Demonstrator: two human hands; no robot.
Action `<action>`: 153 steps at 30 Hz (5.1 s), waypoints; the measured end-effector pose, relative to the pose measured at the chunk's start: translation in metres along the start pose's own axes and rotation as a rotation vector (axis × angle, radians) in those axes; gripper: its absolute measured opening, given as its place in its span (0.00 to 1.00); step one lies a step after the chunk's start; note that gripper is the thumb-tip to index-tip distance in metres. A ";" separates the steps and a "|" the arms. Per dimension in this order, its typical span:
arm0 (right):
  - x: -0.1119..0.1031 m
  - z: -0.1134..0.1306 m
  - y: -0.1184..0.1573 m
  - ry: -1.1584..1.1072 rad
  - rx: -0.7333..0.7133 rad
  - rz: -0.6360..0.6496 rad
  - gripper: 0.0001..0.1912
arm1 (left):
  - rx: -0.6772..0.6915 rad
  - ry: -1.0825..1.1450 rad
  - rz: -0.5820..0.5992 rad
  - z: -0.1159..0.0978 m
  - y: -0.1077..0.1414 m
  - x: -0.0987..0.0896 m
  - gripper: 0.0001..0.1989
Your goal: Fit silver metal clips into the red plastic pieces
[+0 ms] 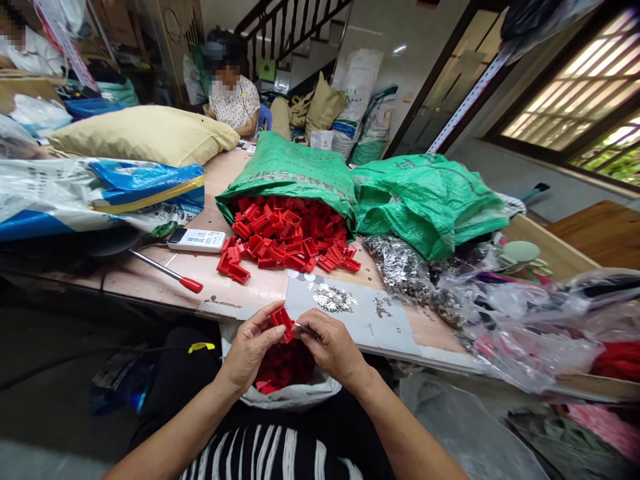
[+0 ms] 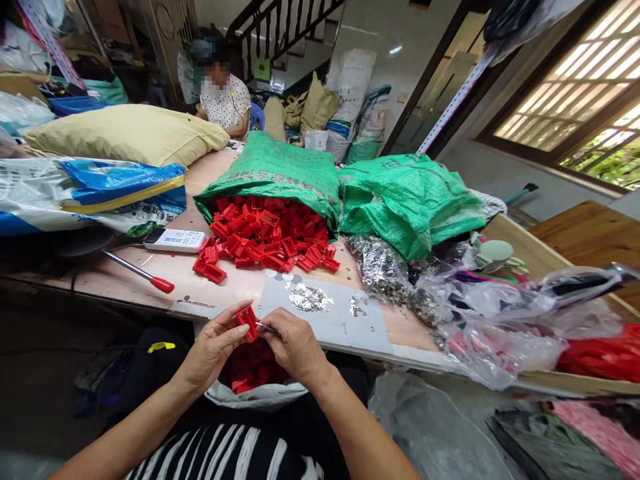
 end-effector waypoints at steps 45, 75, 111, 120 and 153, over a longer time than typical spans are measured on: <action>0.006 -0.056 0.013 0.156 0.238 0.113 0.10 | 0.407 -1.019 0.310 -0.003 -0.053 0.003 0.18; 0.009 -0.018 0.037 -0.306 0.265 0.143 0.23 | -0.198 0.170 0.098 0.012 -0.005 0.007 0.06; 0.052 -0.024 -0.036 -0.084 0.165 0.132 0.12 | -0.104 -0.104 0.014 0.023 0.002 -0.046 0.09; 0.095 -0.031 -0.104 0.458 0.143 0.222 0.23 | -0.121 -0.078 -0.032 0.017 0.003 -0.049 0.09; -0.114 -0.124 0.086 0.397 0.632 -0.410 0.07 | -0.535 0.170 -0.168 0.048 0.025 -0.024 0.27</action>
Point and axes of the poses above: each hand's wrist, its own y-axis away from the middle knuckle, its own x-axis out of the palm, z = x × y, the point moved 6 cm from there along -y, towards the middle knuckle, and after that the axes turned 3 degrees about y, right-handed, at the moved point
